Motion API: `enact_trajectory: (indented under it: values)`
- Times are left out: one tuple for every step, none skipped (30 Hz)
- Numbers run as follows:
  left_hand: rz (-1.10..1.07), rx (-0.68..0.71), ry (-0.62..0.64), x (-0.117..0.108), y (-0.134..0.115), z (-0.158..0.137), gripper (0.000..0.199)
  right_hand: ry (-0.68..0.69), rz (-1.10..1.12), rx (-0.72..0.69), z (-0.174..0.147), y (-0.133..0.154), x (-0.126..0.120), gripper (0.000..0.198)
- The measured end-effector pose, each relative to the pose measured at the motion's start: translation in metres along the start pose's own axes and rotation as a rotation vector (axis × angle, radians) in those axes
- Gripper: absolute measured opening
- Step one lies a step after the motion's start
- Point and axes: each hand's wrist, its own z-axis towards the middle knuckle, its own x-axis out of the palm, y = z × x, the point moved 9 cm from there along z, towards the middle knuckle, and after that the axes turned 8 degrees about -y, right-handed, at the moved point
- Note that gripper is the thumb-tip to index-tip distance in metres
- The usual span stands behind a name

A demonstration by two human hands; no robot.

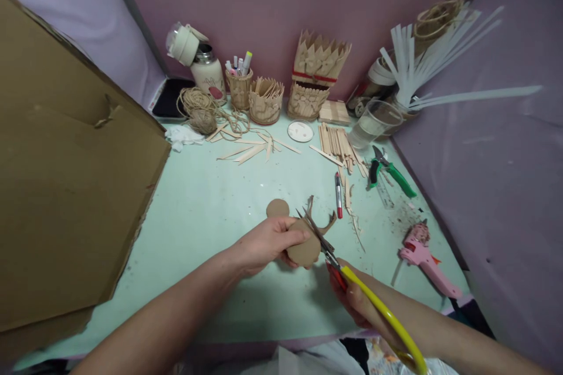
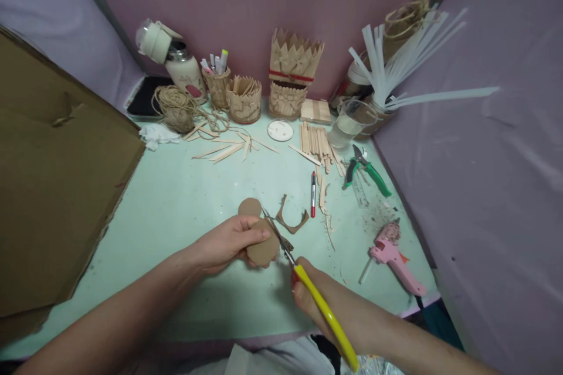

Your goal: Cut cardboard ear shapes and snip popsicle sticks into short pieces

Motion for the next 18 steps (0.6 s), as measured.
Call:
enact_trajectory:
  values:
    - [-0.005,0.001,0.007,0.0,0.0,0.0,0.036,-0.02,-0.005,0.006,0.0,0.002,-0.001,0.056]
    - [-0.009,0.003,0.013,0.001,0.0,0.0,0.036,-0.037,-0.003,0.012,0.0,0.003,-0.003,0.057]
    - [-0.01,0.006,0.018,0.001,0.0,0.0,0.036,-0.04,0.003,0.02,-0.001,0.003,-0.003,0.057]
    - [-0.011,0.009,0.024,0.001,0.0,0.0,0.035,-0.039,0.01,0.03,-0.001,0.003,-0.003,0.058]
    - [-0.013,0.009,0.027,0.001,-0.001,-0.001,0.035,-0.034,0.019,0.041,-0.001,0.001,-0.002,0.058]
    - [-0.013,0.008,0.028,0.001,-0.001,-0.001,0.035,-0.032,0.029,0.051,-0.001,-0.002,-0.002,0.057]
    - [-0.014,0.006,0.03,0.001,-0.001,-0.001,0.035,-0.036,0.042,0.059,-0.001,-0.005,-0.002,0.056]
    - [-0.014,0.003,0.03,0.0,-0.001,-0.001,0.034,-0.046,0.058,0.065,-0.001,-0.008,-0.002,0.056]
    - [-0.013,-0.001,0.025,-0.001,-0.001,-0.001,0.034,-0.06,0.075,0.072,0.0,-0.011,-0.002,0.056]
    - [-0.015,-0.002,0.016,-0.001,-0.001,-0.001,0.034,-0.08,0.091,0.084,0.0,-0.014,-0.002,0.056]
    - [-0.021,0.001,0.003,-0.002,-0.001,-0.001,0.034,-0.1,0.105,0.098,0.001,-0.018,-0.001,0.057]
    - [-0.032,0.005,-0.015,-0.003,-0.002,0.0,0.034,-0.12,0.119,0.113,0.002,-0.021,0.0,0.058]
    - [-0.048,0.009,-0.035,-0.004,-0.002,0.0,0.034,-0.143,0.133,0.13,0.003,-0.025,0.001,0.059]
    - [-0.068,0.013,-0.052,-0.004,-0.003,0.0,0.034,-0.172,0.148,0.146,0.004,-0.027,0.001,0.06]
    - [-0.093,0.016,-0.067,-0.004,-0.003,0.0,0.034,-0.208,0.159,0.156,0.005,-0.029,0.0,0.06]
    - [-0.119,0.017,-0.078,-0.003,-0.003,0.0,0.034,-0.242,0.167,0.16,0.005,-0.03,-0.001,0.059]
    - [-0.146,0.018,-0.085,-0.002,-0.003,0.0,0.034,-0.269,0.166,0.159,0.006,-0.03,-0.002,0.059]
    - [-0.17,0.02,-0.089,-0.001,-0.002,0.0,0.033,-0.285,0.151,0.151,0.006,-0.029,-0.004,0.057]
